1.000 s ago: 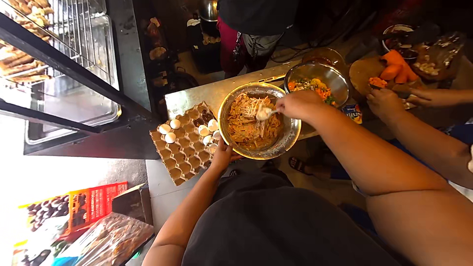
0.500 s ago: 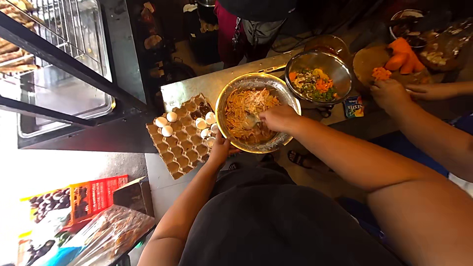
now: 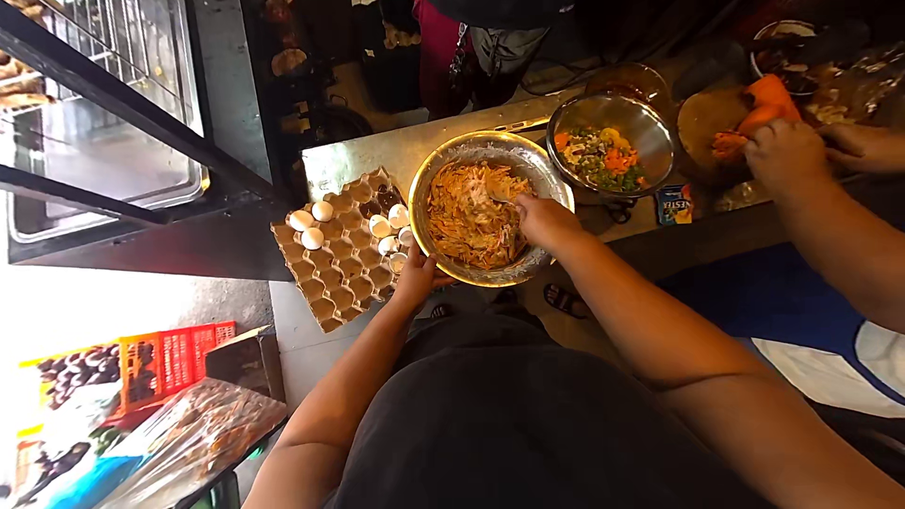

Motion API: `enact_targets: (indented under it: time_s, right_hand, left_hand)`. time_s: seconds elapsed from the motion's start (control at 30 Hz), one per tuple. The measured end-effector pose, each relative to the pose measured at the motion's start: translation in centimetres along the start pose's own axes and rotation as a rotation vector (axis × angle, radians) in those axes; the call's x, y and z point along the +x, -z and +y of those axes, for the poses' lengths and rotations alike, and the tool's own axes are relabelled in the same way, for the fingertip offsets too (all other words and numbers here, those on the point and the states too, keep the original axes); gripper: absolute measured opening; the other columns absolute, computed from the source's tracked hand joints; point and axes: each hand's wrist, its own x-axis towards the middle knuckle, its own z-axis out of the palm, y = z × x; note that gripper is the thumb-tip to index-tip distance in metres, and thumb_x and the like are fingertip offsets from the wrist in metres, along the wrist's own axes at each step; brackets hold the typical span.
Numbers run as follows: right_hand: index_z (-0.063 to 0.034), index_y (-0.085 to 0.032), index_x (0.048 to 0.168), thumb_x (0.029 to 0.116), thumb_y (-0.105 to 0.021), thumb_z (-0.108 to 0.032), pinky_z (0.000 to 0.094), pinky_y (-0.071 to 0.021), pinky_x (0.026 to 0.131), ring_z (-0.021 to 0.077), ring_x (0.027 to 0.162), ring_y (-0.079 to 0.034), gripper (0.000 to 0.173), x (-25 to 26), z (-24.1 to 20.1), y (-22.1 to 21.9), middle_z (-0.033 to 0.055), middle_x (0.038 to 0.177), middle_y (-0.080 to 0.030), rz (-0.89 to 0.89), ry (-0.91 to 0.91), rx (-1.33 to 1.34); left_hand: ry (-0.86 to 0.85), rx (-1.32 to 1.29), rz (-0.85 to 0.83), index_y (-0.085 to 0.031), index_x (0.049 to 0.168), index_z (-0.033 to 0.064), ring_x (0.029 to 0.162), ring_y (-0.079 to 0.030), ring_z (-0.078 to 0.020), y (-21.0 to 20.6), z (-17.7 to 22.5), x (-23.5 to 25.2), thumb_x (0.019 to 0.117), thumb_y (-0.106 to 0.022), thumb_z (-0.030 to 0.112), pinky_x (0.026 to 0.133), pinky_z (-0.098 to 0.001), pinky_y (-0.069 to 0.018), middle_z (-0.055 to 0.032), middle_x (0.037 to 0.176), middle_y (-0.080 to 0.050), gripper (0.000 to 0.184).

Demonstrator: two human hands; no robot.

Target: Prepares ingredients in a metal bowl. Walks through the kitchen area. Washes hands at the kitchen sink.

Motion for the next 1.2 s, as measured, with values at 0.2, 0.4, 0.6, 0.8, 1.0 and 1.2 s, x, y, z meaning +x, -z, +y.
enact_targets:
  time_s: [0.2,0.4,0.6,0.8,1.0,1.2]
  right_hand:
    - [-0.0235,-0.065,0.136,0.1112,-0.045,-0.026,0.0649,-0.0547,0.084,0.0436,0.106,-0.070,0.032,-4.9,1.4,-0.7,0.0196,0.112,-0.073,-0.124,0.187,-0.273]
    - [-0.0251,-0.075,0.124,0.1077,-0.054,-0.025,0.0632,-0.0542,0.088,0.0381,0.108,-0.071,0.027,-5.6,-0.7,0.9,0.0134,0.112,-0.076,-0.007,0.353,-0.277]
    - [-0.0248,-0.068,0.134,0.1083,-0.049,-0.019,0.0671,-0.0535,0.086,0.0452,0.109,-0.069,0.032,0.1,-2.4,-2.5,0.0204,0.115,-0.073,0.009,0.279,-0.208]
    - [-0.0177,-0.073,0.124,0.1060,-0.055,-0.023,0.0743,-0.0494,0.086,0.0501,0.113,-0.066,0.026,1.3,0.8,5.1,0.0250,0.119,-0.070,0.017,0.084,-0.388]
    - [0.0043,-0.067,0.118,0.0998,-0.057,-0.002,0.0726,-0.0500,0.081,0.0539,0.111,-0.064,0.022,2.0,-5.6,7.6,0.0320,0.118,-0.067,0.198,0.114,-0.476]
    - [-0.0156,-0.074,0.122,0.1047,-0.057,-0.017,0.0661,-0.0506,0.097,0.0407,0.117,-0.066,0.024,7.8,-7.0,2.7,0.0157,0.127,-0.069,0.031,0.559,-0.486]
  left_hand:
    - [-0.015,-0.009,-0.005,-0.005,0.163,0.0226,0.080,-0.074,-0.0276,-0.2,-0.2,0.0,0.1116,-0.040,0.013,0.074,-0.0435,-0.0650,-0.0211,0.112,-0.064,0.063]
    - [-0.025,0.035,-0.001,-0.003,0.164,0.0238,0.079,-0.074,-0.0274,-0.1,-0.6,-0.3,0.1118,-0.040,0.015,0.074,-0.0437,-0.0649,-0.0211,0.114,-0.064,0.065]
    - [-0.002,0.006,0.025,-0.008,0.163,0.0234,0.077,-0.073,-0.0252,-0.3,-0.2,-0.5,0.1118,-0.040,0.013,0.074,-0.0424,-0.0644,-0.0200,0.113,-0.064,0.061]
    - [0.005,-0.012,0.012,-0.004,0.164,0.0269,0.075,-0.073,-0.0246,-0.3,-0.1,-0.4,0.1122,-0.038,0.015,0.072,-0.0424,-0.0638,-0.0198,0.115,-0.064,0.062]
    - [-0.006,-0.040,0.002,0.002,0.164,0.0220,0.080,-0.075,-0.0290,-0.2,-0.3,0.2,0.1115,-0.037,0.009,0.075,-0.0447,-0.0653,-0.0228,0.110,-0.064,0.067]
    - [-0.009,-0.027,0.004,-0.001,0.164,0.0233,0.080,-0.074,-0.0276,0.1,-0.5,0.1,0.1114,-0.039,0.011,0.075,-0.0442,-0.0649,-0.0224,0.113,-0.064,0.066]
